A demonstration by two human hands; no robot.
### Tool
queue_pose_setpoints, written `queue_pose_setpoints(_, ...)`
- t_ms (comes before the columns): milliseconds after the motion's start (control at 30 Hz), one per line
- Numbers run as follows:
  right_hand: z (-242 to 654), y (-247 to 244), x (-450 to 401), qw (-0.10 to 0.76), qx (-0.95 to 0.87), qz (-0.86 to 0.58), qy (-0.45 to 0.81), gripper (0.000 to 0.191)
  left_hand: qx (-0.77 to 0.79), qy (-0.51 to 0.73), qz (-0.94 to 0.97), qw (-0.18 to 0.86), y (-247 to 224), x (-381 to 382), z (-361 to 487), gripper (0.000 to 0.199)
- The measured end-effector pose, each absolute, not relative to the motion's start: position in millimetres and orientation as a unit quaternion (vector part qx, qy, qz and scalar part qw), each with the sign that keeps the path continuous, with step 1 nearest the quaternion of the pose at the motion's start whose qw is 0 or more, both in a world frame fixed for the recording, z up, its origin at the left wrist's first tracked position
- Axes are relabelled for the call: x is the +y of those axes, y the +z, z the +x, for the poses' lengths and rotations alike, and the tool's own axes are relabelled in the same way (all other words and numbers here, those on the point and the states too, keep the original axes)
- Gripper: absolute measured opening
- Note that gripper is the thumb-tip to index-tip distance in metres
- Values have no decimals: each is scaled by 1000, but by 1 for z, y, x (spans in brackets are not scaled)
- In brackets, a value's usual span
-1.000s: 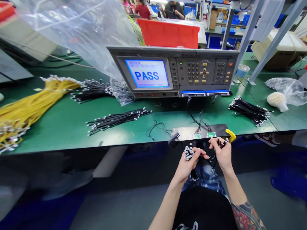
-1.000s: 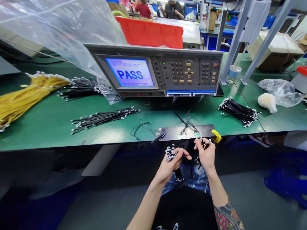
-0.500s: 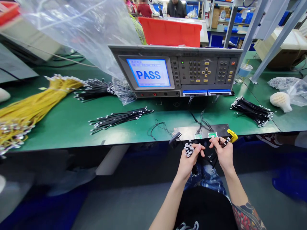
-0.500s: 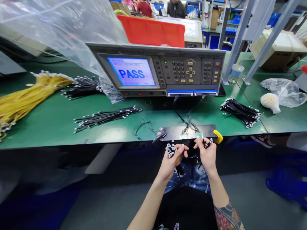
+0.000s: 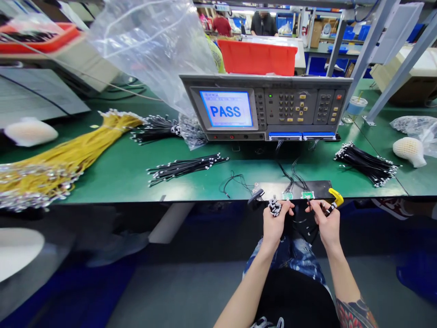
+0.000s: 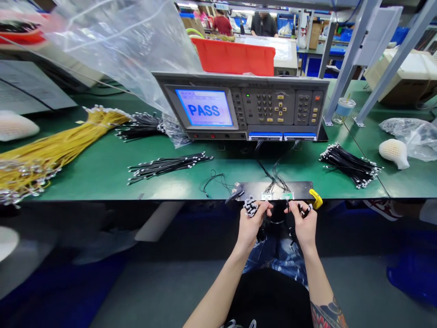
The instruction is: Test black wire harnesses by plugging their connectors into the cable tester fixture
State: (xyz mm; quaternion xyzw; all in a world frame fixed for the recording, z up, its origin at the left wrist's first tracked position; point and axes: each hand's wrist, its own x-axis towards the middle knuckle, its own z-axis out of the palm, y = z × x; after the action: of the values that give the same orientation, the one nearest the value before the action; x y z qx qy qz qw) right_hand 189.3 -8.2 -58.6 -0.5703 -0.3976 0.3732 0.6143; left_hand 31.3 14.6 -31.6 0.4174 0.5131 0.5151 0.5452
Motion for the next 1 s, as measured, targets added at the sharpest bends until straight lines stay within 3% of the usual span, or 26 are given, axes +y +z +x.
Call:
queue_pose_setpoints(533,186,-60,-9,610,-384,-567,398,39,514,518,433,528,-25,19,29,33)
queue_pose_setpoints(767,179,-39,-16,587,-351,-469,559,46,459,426,445,640,-17,9,11,41)
queue_pose_setpoints(1000,185,-12,-27,635,-324,-383,588,42,397,328,446,732,-5,-6,1,52)
